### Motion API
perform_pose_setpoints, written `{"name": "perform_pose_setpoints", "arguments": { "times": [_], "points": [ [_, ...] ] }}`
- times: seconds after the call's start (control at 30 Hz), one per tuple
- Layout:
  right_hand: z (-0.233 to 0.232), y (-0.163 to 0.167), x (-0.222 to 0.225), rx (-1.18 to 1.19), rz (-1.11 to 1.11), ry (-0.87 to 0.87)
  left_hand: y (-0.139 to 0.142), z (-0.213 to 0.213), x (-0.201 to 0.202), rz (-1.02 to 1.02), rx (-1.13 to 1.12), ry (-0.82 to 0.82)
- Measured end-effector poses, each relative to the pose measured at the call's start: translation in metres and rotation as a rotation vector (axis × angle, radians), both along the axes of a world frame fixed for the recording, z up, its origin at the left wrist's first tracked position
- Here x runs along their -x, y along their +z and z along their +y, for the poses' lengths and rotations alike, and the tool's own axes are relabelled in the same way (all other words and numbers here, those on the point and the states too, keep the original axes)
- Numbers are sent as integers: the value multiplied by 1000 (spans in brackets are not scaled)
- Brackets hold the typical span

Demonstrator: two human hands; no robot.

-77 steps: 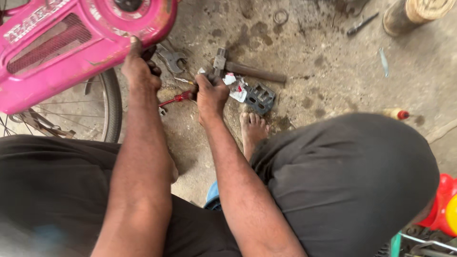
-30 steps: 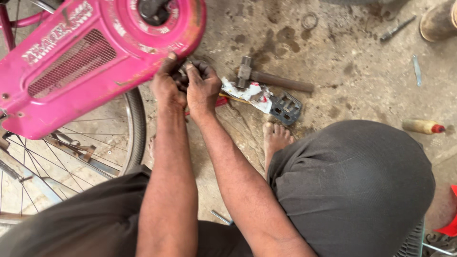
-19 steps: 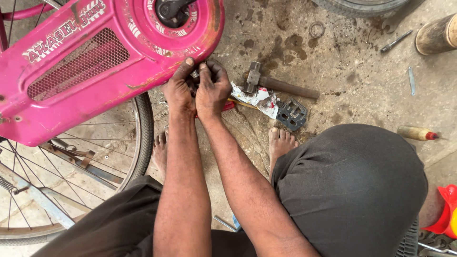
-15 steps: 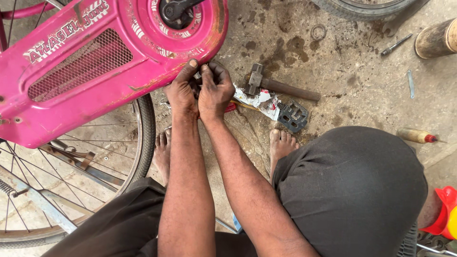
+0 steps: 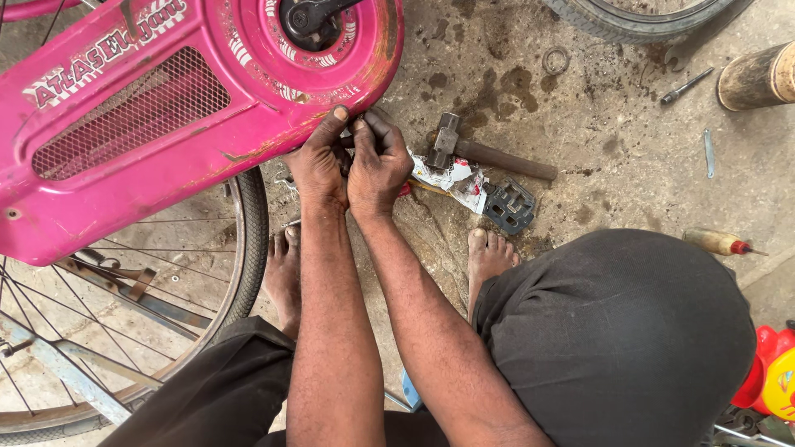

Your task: The person is repairing a pink bicycle, focusing on the crankset area. They use a wrench to tighten bolts and a hammer to adjust components. The person also handles a small metal part, possibly a bearing or washer, and applies it to the crankset.

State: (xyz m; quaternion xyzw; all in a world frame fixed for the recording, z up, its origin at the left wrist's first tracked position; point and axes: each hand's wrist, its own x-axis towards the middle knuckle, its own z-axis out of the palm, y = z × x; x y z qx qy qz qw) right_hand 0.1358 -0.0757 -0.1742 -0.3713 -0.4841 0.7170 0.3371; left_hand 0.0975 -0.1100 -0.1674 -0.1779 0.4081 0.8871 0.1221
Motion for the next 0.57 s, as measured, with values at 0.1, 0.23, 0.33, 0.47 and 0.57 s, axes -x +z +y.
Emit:
{"name": "perform_pose_setpoints", "arguments": {
  "times": [0.1,0.23,0.33,0.47,0.57],
  "points": [
    [0,0,1,31,3,0,-1,-1,1,-31,-2,2],
    [2,4,-1,-2,-2,10,-1,0,-1,-27,-10,20],
    [3,9,3,0,-3,1,0,-1,0,-30,-18,18],
    [2,14,5,90,31,-17,-2,0,0,-25,6,6],
    [2,15,5,61,27,-15,-5,-1,0,-29,13,-5]
  ]
}}
